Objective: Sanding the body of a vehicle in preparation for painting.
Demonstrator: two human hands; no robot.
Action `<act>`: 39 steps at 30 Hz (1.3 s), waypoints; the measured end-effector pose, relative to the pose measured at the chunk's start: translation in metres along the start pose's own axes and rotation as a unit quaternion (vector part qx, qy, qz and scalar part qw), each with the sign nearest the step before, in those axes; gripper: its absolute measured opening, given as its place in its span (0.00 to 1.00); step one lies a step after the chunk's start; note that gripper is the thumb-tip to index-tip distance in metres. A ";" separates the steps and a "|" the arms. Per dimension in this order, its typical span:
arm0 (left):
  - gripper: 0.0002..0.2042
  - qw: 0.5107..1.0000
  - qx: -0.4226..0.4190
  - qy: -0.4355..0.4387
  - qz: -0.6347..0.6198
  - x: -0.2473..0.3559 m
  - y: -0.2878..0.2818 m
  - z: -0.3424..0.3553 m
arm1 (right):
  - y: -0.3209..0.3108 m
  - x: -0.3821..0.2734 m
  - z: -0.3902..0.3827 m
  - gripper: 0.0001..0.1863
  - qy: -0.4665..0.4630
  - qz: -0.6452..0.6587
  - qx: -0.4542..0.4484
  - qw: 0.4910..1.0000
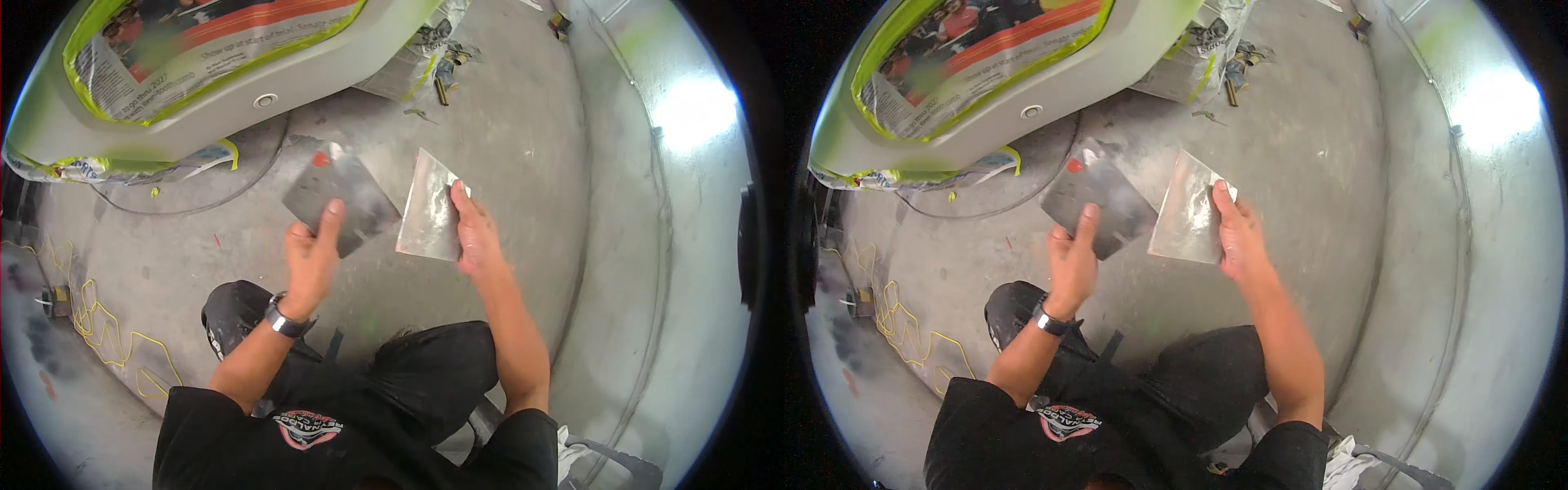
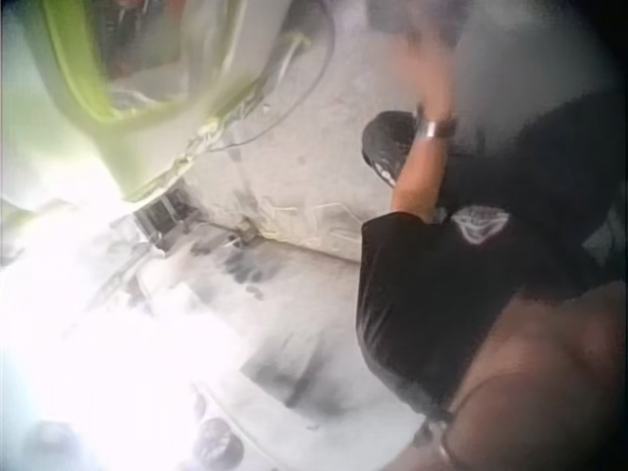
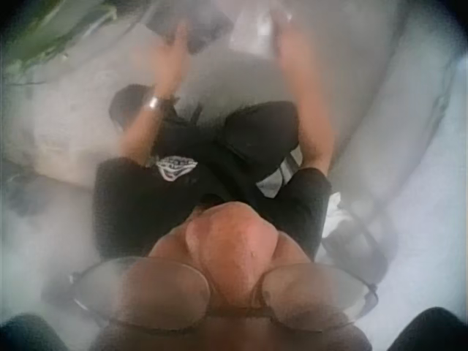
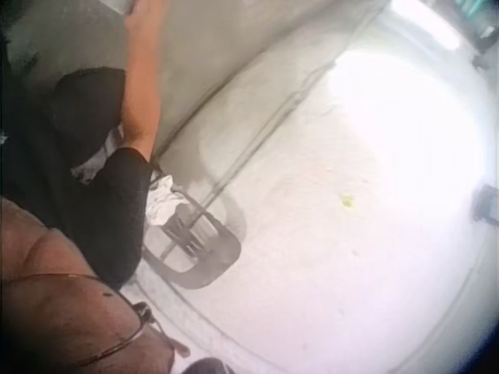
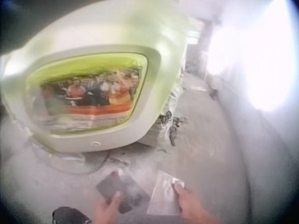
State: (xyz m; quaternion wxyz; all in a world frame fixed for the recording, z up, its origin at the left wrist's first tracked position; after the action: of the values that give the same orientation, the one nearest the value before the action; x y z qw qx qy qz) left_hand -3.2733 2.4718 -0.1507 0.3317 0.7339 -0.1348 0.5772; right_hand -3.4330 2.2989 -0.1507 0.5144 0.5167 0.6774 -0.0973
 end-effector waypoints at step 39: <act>0.22 0.986 0.004 0.092 0.139 -0.004 -0.029 0.036 | 0.007 -0.006 0.024 0.15 -0.350 -0.729 0.006 0.588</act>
State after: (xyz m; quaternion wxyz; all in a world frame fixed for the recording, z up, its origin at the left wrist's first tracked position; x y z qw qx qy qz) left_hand -3.2302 2.4701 -0.1678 0.2563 0.6535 -0.2019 0.6831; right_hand -3.4134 2.2826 -0.1533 0.4659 -0.2212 0.5943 -0.6171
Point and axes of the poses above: each hand's wrist, its own z-axis towards the middle knuckle, its own y-axis out of the palm, x = y × z, the point moved 5 cm from there along z, towards the middle knuckle, and after that the axes turned 4 degrees about -x, right-handed, at the moved point
